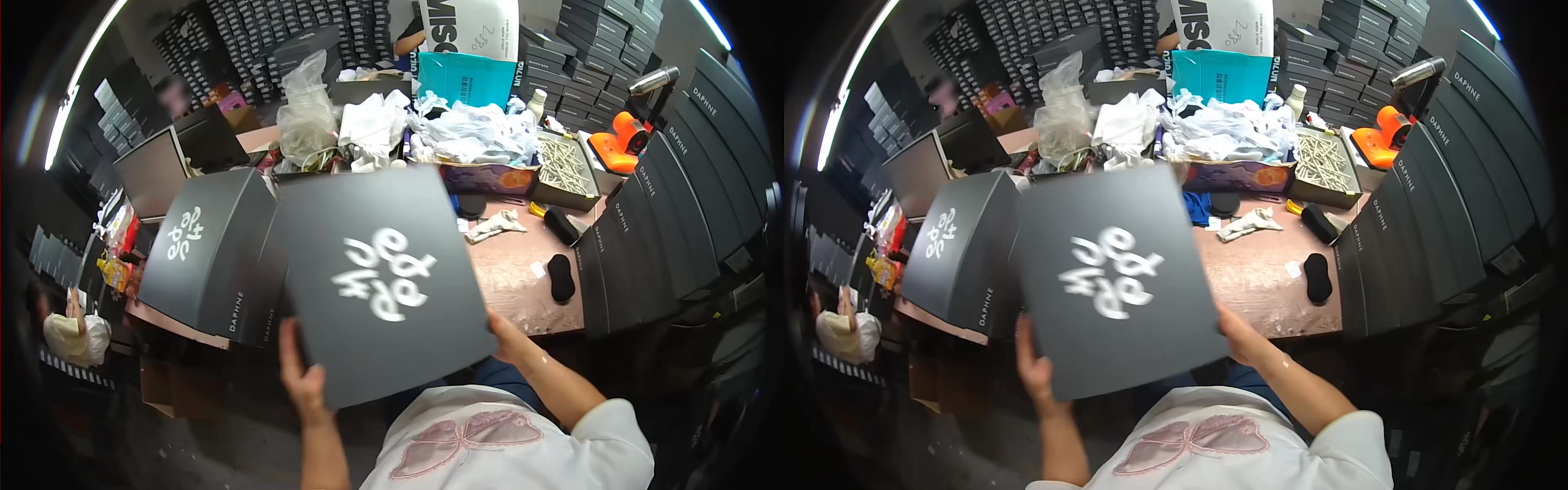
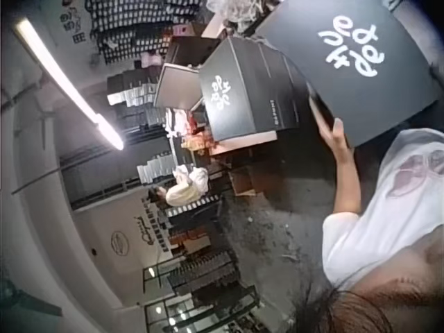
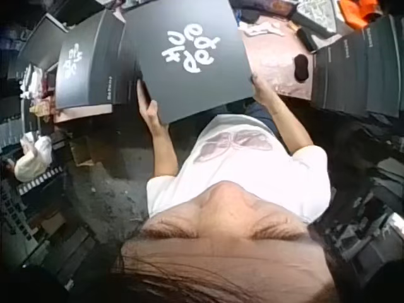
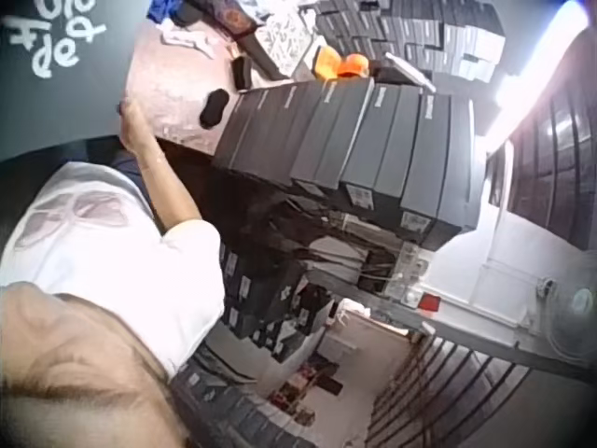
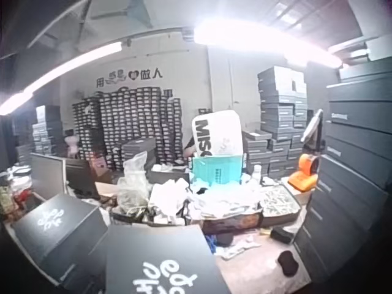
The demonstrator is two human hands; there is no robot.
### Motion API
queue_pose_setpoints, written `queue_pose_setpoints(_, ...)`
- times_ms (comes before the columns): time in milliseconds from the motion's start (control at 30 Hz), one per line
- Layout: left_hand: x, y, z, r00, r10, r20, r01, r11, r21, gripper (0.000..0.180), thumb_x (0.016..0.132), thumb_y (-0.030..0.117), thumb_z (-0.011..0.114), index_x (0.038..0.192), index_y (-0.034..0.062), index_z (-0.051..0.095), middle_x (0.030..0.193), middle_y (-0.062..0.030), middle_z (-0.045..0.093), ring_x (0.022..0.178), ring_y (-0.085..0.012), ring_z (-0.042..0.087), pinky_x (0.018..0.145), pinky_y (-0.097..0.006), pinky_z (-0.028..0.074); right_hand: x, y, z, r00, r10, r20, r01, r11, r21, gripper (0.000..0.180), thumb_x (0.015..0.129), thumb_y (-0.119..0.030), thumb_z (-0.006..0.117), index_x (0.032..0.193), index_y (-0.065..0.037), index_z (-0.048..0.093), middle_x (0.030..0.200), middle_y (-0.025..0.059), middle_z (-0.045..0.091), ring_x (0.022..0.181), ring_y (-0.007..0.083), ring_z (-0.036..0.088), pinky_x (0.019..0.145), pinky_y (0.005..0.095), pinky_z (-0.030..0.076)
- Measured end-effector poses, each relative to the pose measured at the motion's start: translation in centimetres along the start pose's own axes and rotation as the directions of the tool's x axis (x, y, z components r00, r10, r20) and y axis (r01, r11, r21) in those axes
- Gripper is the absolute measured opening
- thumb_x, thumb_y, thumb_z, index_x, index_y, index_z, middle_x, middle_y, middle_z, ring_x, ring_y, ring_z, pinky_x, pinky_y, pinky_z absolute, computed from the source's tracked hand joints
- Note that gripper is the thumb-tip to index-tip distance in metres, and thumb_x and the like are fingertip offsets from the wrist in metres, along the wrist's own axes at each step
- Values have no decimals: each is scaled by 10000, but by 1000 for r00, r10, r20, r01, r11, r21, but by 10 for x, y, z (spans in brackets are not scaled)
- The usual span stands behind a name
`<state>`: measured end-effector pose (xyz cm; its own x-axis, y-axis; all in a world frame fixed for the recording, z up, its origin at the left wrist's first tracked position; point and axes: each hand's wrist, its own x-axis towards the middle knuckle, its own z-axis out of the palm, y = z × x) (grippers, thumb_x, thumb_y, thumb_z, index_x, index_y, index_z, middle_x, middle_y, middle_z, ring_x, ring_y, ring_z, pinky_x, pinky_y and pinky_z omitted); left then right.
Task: Packaging a pair of black high-heeled shoes into a box with protective materials and stickers.
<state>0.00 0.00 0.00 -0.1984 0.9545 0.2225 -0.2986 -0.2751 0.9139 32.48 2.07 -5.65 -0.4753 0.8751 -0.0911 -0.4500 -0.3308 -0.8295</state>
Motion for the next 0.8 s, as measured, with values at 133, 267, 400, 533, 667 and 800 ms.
queue_pose_setpoints(133, -16, -167, 46, 837, -507, -206, 520, 854, 8, 375, 917, 342, 617, 1019, -19, 635, 978, -75, 625, 890, -168, 595, 817, -311, 471, -45, 4, -76, 861, 73, -504, -206, 955, -215, 672, 867, -422, 670, 1321, 36, 478, 1260, 112, 554, 1173, 201, 507, 946, 330, 437)
queue_pose_setpoints(267, -22, -186, 86, 792, -611, -11, 611, 791, 24, 471, 904, 440, 609, 1121, 23, 626, 1066, -63, 617, 996, -182, 562, 914, -312, 436, -77, -9, -120, 672, 244, -699, -575, 767, -284, 506, 861, -347, 695, 1132, 67, 590, 1000, 78, 643, 868, 125, 589, 788, 271, 479)
queue_pose_setpoints(400, -6, -173, 91, 605, -786, 128, 766, 532, -361, 547, 885, 522, 600, 1144, 41, 621, 1155, -76, 595, 1087, -212, 530, 969, -354, 413, -93, -1, -141, 842, 289, -456, -244, 957, 157, 478, 915, -339, 634, 1199, 38, 560, 1088, 94, 650, 987, 187, 620, 878, 342, 500)
queue_pose_setpoints(533, -6, -169, 88, 664, -720, 199, 737, 588, -334, 537, 928, 458, 573, 1220, 7, 582, 1240, -109, 587, 1211, -219, 473, 1059, -357, 329, -96, -34, -117, 833, 159, -530, -14, 963, 267, 534, 930, -431, 577, 1263, -14, 550, 1195, 98, 622, 1111, 213, 587, 956, 375, 467)
queue_pose_setpoints(667, -1, -159, 82, 924, -382, -4, 382, 924, 14, 595, 900, 402, 639, 1304, -19, 524, 1351, -133, 521, 1322, -224, 403, 1069, -357, 324, -81, -51, -88, 788, 72, -611, 225, 890, 396, 428, 922, -411, 595, 1180, -70, 612, 1131, 60, 659, 1063, 199, 616, 934, 378, 493)
queue_pose_setpoints(800, 44, -83, 69, 942, -105, 317, 11, 959, 284, 734, 846, 515, 659, 1341, -3, 496, 1444, -164, 417, 1358, -273, 378, 1103, -399, 290, -62, -39, -56, 769, -41, -638, 521, 619, 588, 303, 895, -318, 656, 1118, -115, 640, 1069, 18, 679, 983, 175, 648, 886, 348, 539)
